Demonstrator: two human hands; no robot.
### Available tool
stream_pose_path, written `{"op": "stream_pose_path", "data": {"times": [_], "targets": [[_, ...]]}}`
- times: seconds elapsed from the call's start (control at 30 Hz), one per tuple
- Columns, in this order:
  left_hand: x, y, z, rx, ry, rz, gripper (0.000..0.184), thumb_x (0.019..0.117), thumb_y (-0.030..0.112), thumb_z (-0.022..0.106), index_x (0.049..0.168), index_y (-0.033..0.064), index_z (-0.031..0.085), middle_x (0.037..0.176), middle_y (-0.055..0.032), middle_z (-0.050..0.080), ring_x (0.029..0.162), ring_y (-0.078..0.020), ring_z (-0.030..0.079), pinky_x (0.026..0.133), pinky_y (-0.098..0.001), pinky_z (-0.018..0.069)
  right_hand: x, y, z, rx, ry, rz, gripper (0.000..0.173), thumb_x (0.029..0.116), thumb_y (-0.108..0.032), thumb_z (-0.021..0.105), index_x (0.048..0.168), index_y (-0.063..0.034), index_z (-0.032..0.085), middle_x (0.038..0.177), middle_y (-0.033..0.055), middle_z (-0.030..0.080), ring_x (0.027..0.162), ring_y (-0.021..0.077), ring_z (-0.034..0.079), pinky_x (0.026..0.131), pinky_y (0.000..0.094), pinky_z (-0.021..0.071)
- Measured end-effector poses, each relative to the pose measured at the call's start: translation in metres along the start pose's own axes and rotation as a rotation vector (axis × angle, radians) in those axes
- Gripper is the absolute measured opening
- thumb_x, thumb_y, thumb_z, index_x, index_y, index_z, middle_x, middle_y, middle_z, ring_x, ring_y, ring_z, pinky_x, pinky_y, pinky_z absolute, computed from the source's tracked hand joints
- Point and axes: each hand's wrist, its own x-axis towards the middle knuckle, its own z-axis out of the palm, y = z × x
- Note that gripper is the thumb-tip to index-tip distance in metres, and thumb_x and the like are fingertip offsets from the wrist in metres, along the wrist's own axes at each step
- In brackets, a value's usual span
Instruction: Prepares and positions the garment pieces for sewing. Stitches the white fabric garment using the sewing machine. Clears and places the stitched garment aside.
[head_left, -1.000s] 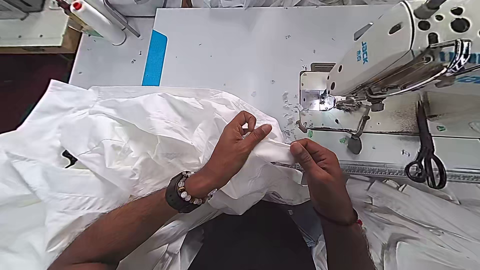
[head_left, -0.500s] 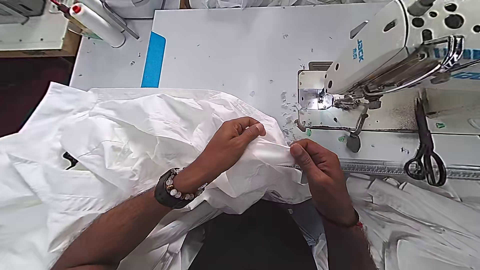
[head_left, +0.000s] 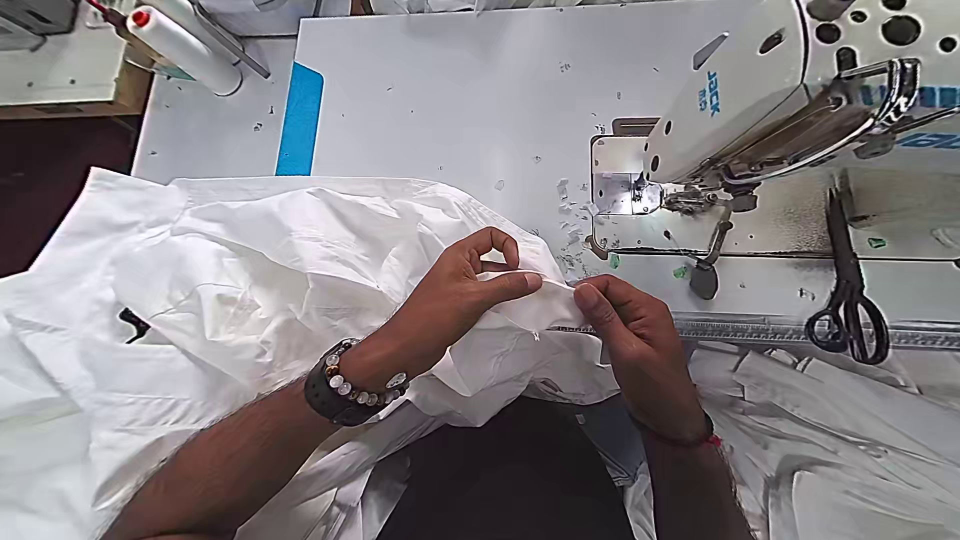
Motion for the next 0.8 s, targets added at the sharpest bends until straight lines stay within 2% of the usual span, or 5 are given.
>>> {"op": "stream_pose_path", "data": {"times": [0.17, 0.4, 0.57, 0.67, 0.8], "targets": [[-0.0001, -0.0009, 0.0014, 0.014, 0.069, 0.005, 0.012, 0.0978, 0.015, 0.069, 0.101, 0.0097, 0.059, 0.075, -0.0077, 0.069, 0.06, -0.0094, 0.062, 0.056, -0.0216, 0.0518, 0.0007, 0.0008, 0.0025, 0.006, 0.003, 0.023, 0.024, 0.1065, -0.022, 0.055, 0.095, -0.009, 0.072, 0.077, 0.0, 0.065, 0.069, 0.0084, 0.062, 0.062, 0.0231, 0.0517], [-0.0048, 0.0061, 0.0022, 0.192, 0.016, 0.126, 0.033, 0.0842, 0.014, 0.084, 0.108, 0.013, 0.062, 0.095, -0.0067, 0.078, 0.082, -0.0188, 0.076, 0.066, -0.028, 0.0623, -0.0001, -0.0018, -0.0008, -0.012, 0.002, 0.017, 0.023, 0.1063, -0.022, 0.056, 0.096, -0.01, 0.072, 0.079, -0.0008, 0.066, 0.07, 0.0076, 0.061, 0.062, 0.0218, 0.0506], [-0.0027, 0.0033, 0.0009, 0.124, 0.016, 0.049, 0.016, 0.093, 0.013, 0.074, 0.1, 0.0111, 0.061, 0.087, -0.0066, 0.072, 0.075, -0.0138, 0.068, 0.063, -0.0242, 0.0556, -0.0002, -0.0003, -0.002, 0.01, -0.029, 0.014, 0.024, 0.1066, -0.022, 0.054, 0.097, -0.0097, 0.072, 0.082, 0.0001, 0.067, 0.074, 0.0084, 0.062, 0.065, 0.0233, 0.0521], [-0.0018, 0.0023, 0.0008, 0.036, -0.001, -0.02, 0.01, 0.0987, 0.013, 0.067, 0.099, 0.0103, 0.057, 0.073, -0.0064, 0.067, 0.061, -0.0082, 0.061, 0.057, -0.0204, 0.0505, 0.0004, 0.0007, -0.0018, 0.034, -0.031, 0.007, 0.023, 0.1066, -0.021, 0.054, 0.098, -0.0092, 0.072, 0.084, 0.0009, 0.068, 0.076, 0.0097, 0.064, 0.068, 0.0247, 0.0539], [-0.0011, 0.0011, 0.0011, -0.025, -0.01, -0.035, 0.007, 0.1001, 0.011, 0.063, 0.099, 0.01, 0.057, 0.07, -0.0062, 0.064, 0.06, -0.0081, 0.06, 0.058, -0.0218, 0.052, 0.0012, 0.0012, -0.0034, 0.028, -0.029, 0.003, 0.023, 0.1065, -0.021, 0.055, 0.098, -0.0097, 0.073, 0.085, 0.0008, 0.068, 0.077, 0.0096, 0.064, 0.068, 0.0245, 0.0542]]}}
